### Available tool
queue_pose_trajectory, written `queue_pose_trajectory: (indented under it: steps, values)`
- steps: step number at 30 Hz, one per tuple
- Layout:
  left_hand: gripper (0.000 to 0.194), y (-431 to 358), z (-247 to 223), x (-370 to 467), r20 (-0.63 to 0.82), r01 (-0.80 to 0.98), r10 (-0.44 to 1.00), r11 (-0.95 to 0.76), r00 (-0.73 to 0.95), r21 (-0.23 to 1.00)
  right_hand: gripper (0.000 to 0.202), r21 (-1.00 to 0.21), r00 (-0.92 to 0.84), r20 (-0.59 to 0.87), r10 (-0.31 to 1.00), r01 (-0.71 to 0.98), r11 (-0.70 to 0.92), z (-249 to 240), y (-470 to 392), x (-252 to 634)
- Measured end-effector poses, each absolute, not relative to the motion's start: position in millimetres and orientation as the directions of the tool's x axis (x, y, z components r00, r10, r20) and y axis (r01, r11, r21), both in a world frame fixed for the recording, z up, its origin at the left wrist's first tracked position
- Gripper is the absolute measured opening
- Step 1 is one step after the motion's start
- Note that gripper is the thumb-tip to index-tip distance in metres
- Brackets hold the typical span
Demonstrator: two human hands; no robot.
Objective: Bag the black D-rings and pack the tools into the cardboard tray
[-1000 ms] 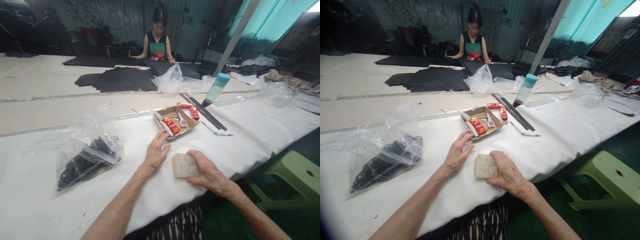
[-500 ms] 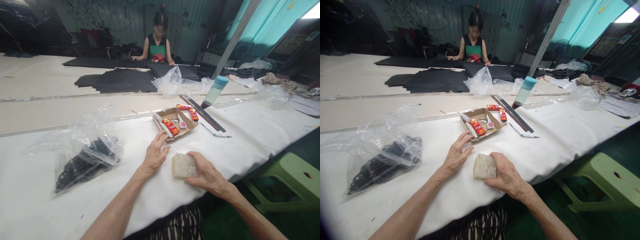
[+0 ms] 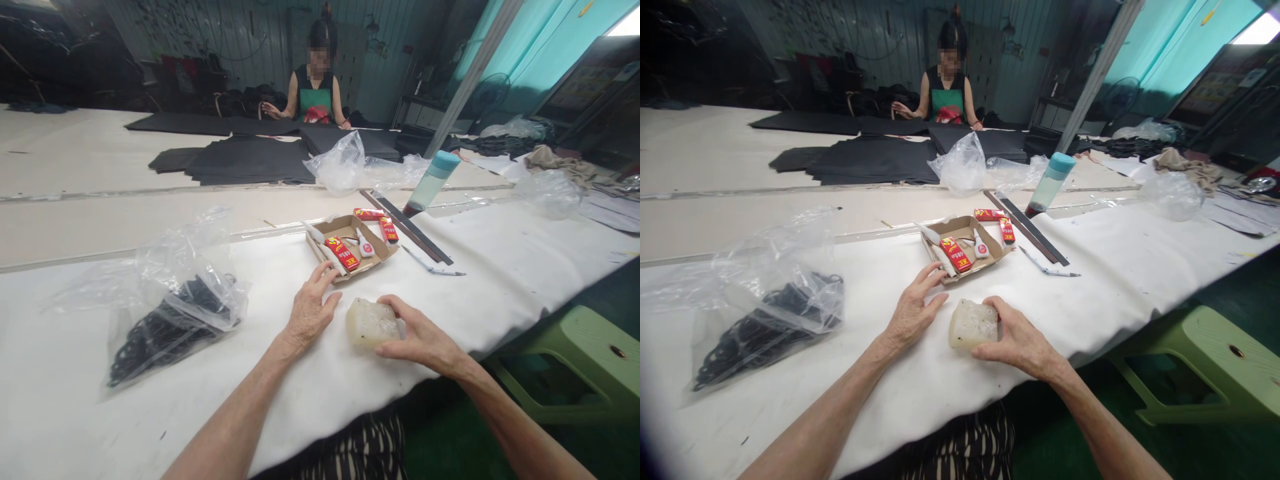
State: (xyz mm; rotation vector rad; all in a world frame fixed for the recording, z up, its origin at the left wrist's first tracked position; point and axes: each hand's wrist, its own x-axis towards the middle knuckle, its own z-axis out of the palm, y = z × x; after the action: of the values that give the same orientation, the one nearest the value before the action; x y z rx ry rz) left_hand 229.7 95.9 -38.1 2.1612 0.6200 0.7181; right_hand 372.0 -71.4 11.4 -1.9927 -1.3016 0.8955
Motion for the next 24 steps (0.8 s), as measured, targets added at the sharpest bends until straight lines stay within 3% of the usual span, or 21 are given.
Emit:
queue_pose_trajectory:
  steps: [18,24]
  values:
    - [0.04,97.3,-38.9,230.0,0.293,0.207,0.629,-0.599,0.72,0.774,0.047,-0.833,0.259,-0.216,0.941,0.454,-0.316,11.7,-68.0,378.3]
    - [0.039,97.0,-39.8,230.3,0.29,0.2,0.625,-0.594,0.725,0.779,0.058,-0.736,0.327,-0.144,0.934,0.595,-0.322,0.8,-71.4,372.9]
